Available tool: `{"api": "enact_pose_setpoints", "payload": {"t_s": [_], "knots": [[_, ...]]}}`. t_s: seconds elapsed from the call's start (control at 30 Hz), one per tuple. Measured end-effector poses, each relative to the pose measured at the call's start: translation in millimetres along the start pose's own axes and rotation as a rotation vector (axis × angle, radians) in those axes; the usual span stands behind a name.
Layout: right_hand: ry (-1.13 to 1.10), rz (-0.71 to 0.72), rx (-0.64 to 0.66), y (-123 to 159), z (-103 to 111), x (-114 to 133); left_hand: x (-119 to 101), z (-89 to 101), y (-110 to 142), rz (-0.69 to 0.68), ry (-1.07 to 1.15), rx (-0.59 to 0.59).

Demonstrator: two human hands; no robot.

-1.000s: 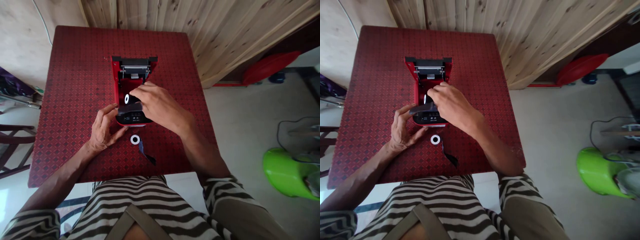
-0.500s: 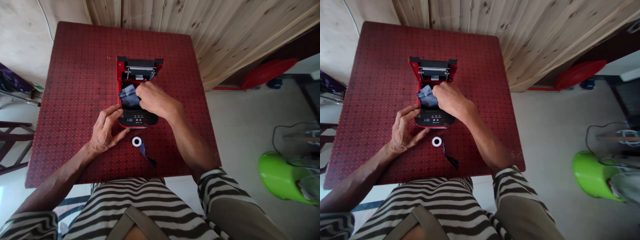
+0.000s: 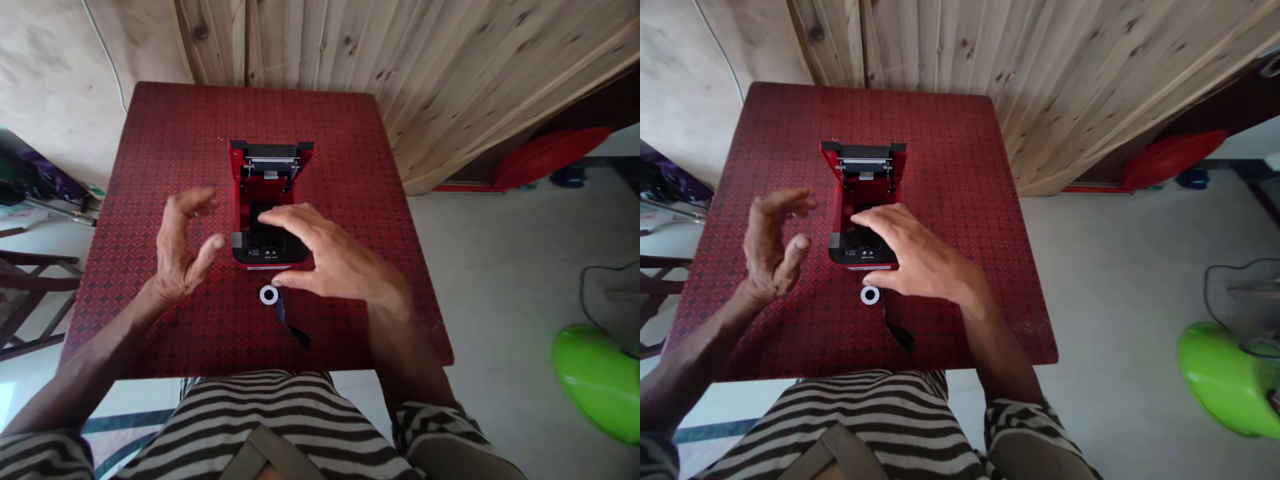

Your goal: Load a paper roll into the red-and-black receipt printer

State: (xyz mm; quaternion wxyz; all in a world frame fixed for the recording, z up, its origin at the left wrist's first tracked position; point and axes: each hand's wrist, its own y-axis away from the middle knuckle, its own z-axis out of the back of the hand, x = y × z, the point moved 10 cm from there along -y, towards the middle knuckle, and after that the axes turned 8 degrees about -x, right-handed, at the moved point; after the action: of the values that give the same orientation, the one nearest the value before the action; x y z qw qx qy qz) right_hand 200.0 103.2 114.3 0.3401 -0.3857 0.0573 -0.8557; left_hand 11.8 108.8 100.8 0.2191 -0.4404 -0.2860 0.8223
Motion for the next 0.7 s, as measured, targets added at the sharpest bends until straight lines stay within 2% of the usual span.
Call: {"api": "enact_pose_setpoints", "payload": {"t_s": [0.13, 0.2, 0.27, 0.33, 0.4, 0.57, 0.7], "knots": [[0.112, 0.047, -0.230, 13.4, -5.0, 11.4, -1.5, -3.7, -57.0, -0.085, -0.104, -0.009], [0.149, 0.079, -0.298, 19.5, -8.8, 14.8, 3.2, -17.4, -78.0, -0.111, -0.123, 0.032], [0.165, 0.080, -0.331, 24.1, -11.5, 15.0, 10.6, -33.9, -88.4, -0.100, -0.100, 0.094], [0.182, 0.057, -0.343, 26.7, -12.3, 13.5, 17.2, -46.7, -89.8, -0.069, -0.049, 0.144], [0.207, 0.046, -0.347, 26.9, -12.0, 14.3, 21.0, -51.5, -87.2, -0.050, -0.015, 0.154], [0.265, 0.073, -0.311, 20.4, -14.6, 17.3, 20.1, -50.7, -81.9, -0.085, -0.014, 0.154], [0.359, 0.117, -0.322, 19.1, -16.7, 17.9, 17.2, -46.2, -80.5, -0.062, -0.021, 0.122]]}}
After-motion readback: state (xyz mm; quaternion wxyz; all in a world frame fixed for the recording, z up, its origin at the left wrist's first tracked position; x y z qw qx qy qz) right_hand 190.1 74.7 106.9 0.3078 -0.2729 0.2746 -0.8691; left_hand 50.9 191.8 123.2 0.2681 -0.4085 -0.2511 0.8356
